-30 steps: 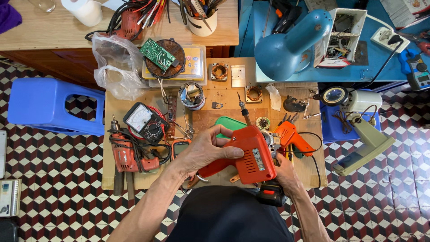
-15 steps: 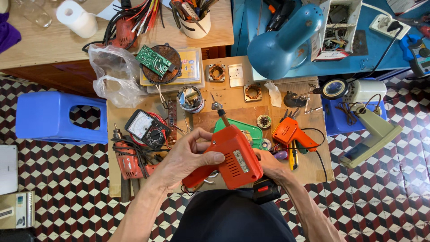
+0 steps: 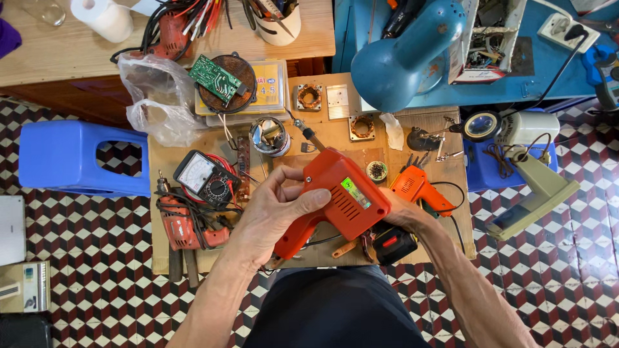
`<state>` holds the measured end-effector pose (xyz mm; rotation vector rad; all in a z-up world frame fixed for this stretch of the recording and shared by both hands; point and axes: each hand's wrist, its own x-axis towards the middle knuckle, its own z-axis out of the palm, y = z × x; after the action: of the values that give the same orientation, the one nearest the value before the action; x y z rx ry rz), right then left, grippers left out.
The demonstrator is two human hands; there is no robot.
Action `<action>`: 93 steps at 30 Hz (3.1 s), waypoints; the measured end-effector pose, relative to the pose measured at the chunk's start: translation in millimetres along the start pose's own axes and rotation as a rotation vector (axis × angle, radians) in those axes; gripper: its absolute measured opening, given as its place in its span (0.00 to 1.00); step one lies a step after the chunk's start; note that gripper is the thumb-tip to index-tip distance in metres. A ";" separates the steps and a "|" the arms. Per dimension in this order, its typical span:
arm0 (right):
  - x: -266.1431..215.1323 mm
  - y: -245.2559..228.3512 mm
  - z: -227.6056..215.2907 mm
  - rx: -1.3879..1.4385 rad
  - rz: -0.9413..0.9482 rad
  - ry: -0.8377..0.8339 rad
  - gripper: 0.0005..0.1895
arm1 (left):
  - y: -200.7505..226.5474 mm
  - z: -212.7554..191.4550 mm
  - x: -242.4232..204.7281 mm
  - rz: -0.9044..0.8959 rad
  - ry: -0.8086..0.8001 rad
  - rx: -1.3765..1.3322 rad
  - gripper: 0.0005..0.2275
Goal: The person holds an orange heat gun and uses a screwdriver to remove screws from its casing. They then use a power drill to remove additional screws and a pair of pliers to adjust internal components. The person continues to manipulate the heat gun and its parts throughout the clip.
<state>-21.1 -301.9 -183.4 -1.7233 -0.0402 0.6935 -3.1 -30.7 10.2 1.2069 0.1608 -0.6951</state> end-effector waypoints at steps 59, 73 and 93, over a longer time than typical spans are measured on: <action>42.1 105.2 -47.9 0.195 0.096 -0.103 0.23 | -69.7 75.7 -4.1 0.263 0.334 -0.104 0.36; 30.1 57.7 -26.2 0.300 0.243 -0.175 0.18 | -70.8 85.0 -5.3 0.342 0.395 -0.170 0.32; 38.6 67.5 -34.0 0.237 0.307 -0.188 0.15 | -72.6 76.8 -2.2 0.344 0.420 -0.104 0.34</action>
<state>3.9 -336.1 -256.9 -1.4463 0.1731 1.0432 -64.8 -111.6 -18.3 1.2293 0.3255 -0.1262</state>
